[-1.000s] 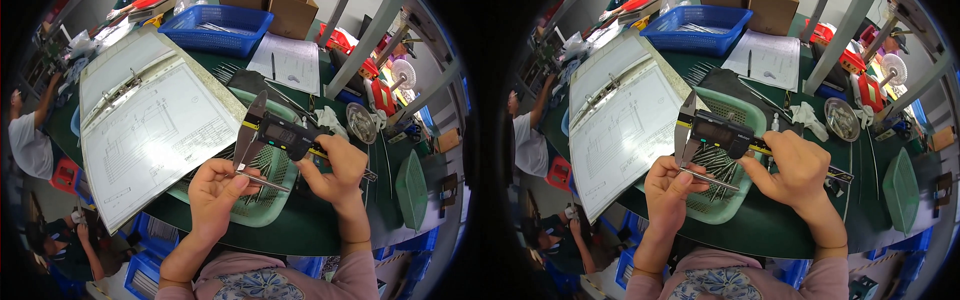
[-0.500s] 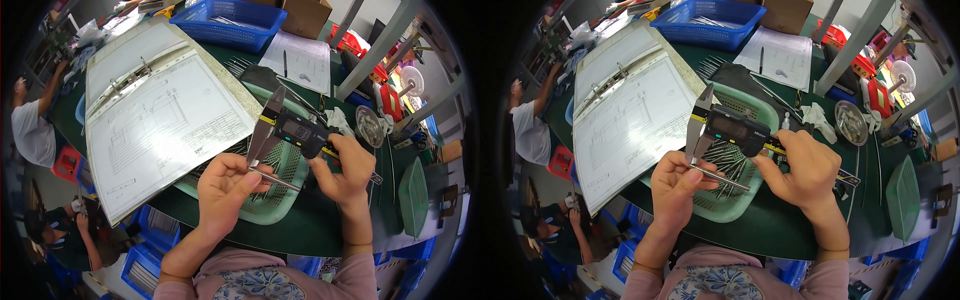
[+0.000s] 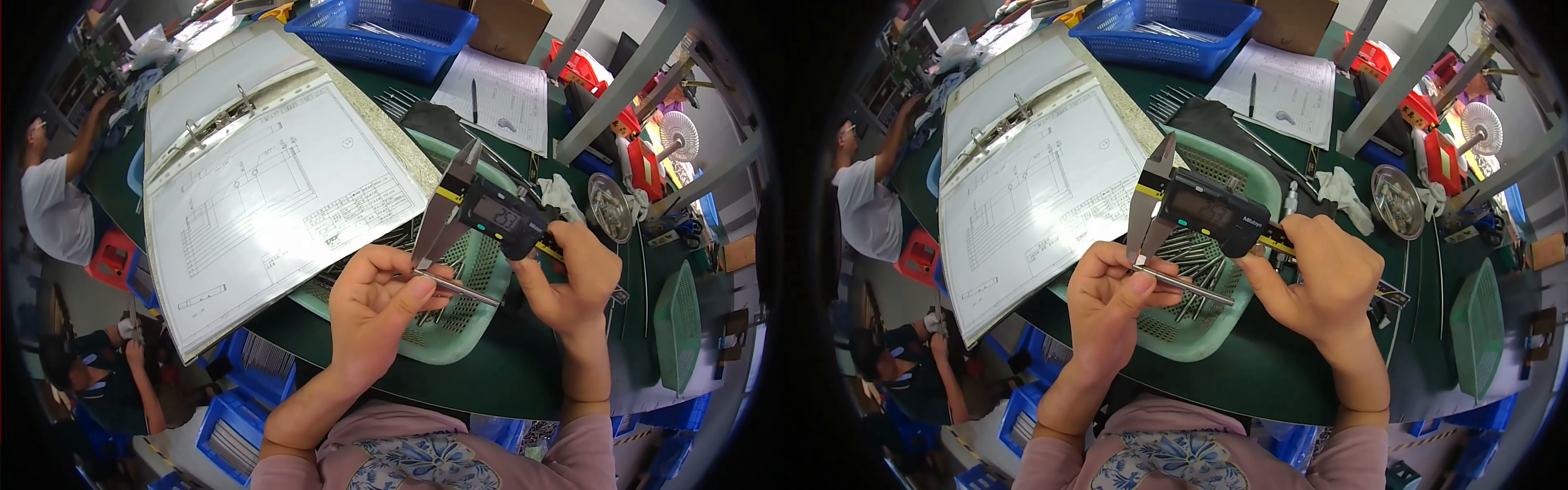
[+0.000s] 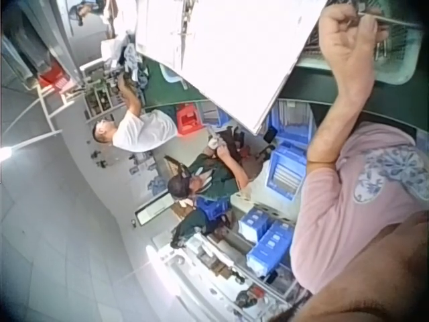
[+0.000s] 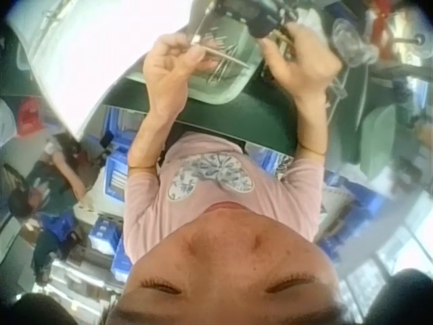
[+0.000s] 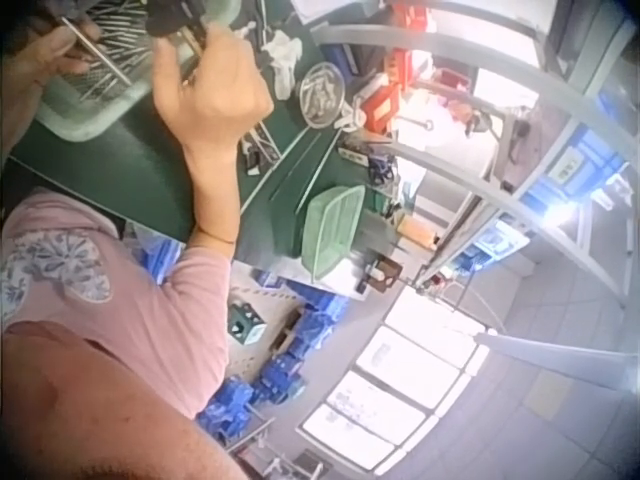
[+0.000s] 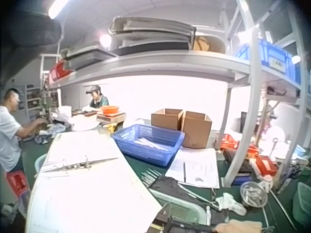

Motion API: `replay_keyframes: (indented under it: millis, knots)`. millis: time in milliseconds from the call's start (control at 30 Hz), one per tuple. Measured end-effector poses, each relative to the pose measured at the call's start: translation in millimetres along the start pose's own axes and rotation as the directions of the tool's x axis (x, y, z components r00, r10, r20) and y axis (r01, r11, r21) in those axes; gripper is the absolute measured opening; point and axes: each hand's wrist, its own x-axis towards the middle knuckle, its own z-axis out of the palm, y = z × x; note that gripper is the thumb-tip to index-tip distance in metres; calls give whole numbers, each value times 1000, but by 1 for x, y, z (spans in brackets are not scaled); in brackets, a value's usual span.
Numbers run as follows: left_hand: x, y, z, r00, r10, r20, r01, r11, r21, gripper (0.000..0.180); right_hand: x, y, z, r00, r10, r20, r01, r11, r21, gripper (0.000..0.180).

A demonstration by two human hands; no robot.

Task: The recorder measures small metal rods using a micrometer and digital calipers, referencing technical drawings in a binder.

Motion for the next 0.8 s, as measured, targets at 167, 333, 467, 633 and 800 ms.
replay_keyframes:
  millis: [167, 333, 467, 633, 800]
  knots:
    - [-1, -1, 1, 1000, -3, 4, 3, 1000, 15, 17, -1, -1, -4, 999, 34, 0, -34, 999, -3, 31]
    - [-3, 1, -2, 1000, -30, 1, 30, 1000, 9, 17, 0, -3, -2, 1000, 30, 8, -30, 1000, 5, 30]
    - [-3, 1, -2, 1000, -17, -8, 18, 1000, 24, 17, -3, -2, -1, 1000, 6, 31, -6, 1000, -13, 29]
    - [4, 18, -2, 978, 204, -38, -180, 925, 334, 16, 2, 4, -2, 998, 31, -52, -29, 999, 32, 31]
    - [23, 34, 3, 896, 198, 398, -427, 131, 895, 9, 3, 17, -13, 982, 97, -160, -89, 994, 60, 31]
